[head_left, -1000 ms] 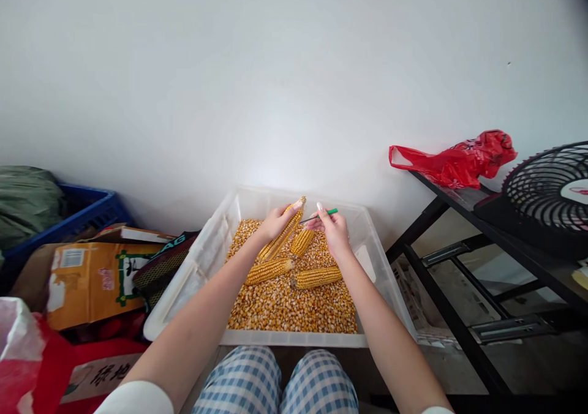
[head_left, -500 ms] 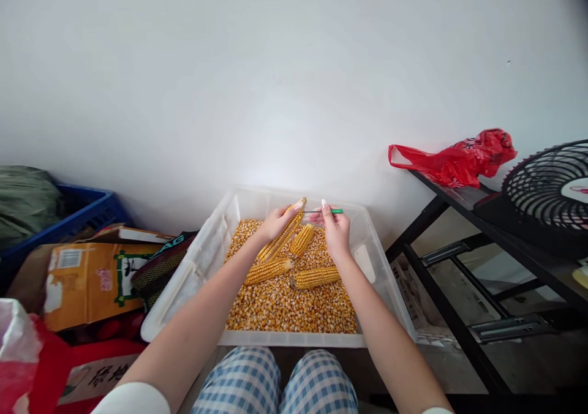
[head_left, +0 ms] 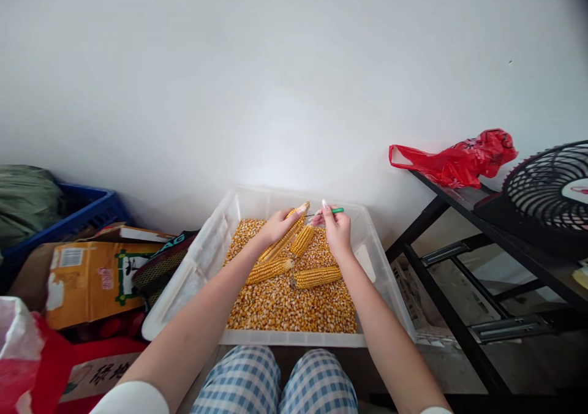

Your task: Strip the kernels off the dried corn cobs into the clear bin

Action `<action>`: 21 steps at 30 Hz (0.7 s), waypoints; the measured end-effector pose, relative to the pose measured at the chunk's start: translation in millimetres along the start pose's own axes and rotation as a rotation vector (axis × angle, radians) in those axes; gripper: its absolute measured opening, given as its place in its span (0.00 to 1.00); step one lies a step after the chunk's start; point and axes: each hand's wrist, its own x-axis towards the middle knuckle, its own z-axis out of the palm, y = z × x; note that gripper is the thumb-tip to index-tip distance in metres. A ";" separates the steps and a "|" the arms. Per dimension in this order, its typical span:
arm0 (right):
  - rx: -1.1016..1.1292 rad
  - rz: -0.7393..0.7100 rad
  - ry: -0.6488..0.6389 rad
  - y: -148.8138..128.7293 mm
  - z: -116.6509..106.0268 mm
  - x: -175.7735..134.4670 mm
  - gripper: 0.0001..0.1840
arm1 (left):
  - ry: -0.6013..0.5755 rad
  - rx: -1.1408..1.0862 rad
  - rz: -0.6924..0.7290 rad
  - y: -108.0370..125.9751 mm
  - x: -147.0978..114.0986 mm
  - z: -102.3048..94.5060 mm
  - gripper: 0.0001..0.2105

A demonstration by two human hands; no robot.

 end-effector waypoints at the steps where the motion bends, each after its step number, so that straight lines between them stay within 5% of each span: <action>1: -0.012 -0.003 -0.006 0.6 0.4 0.0 0.18 | 0.005 0.008 0.002 -0.3 -0.3 0.7 0.24; 15: 0.068 0.208 -0.088 8.6 -0.5 3.7 0.19 | -0.044 0.212 0.079 4.9 -4.7 -2.9 0.24; 21: 0.102 0.151 -0.031 9.7 -2.9 5.0 0.18 | 0.005 0.047 0.013 2.5 0.5 -0.3 0.25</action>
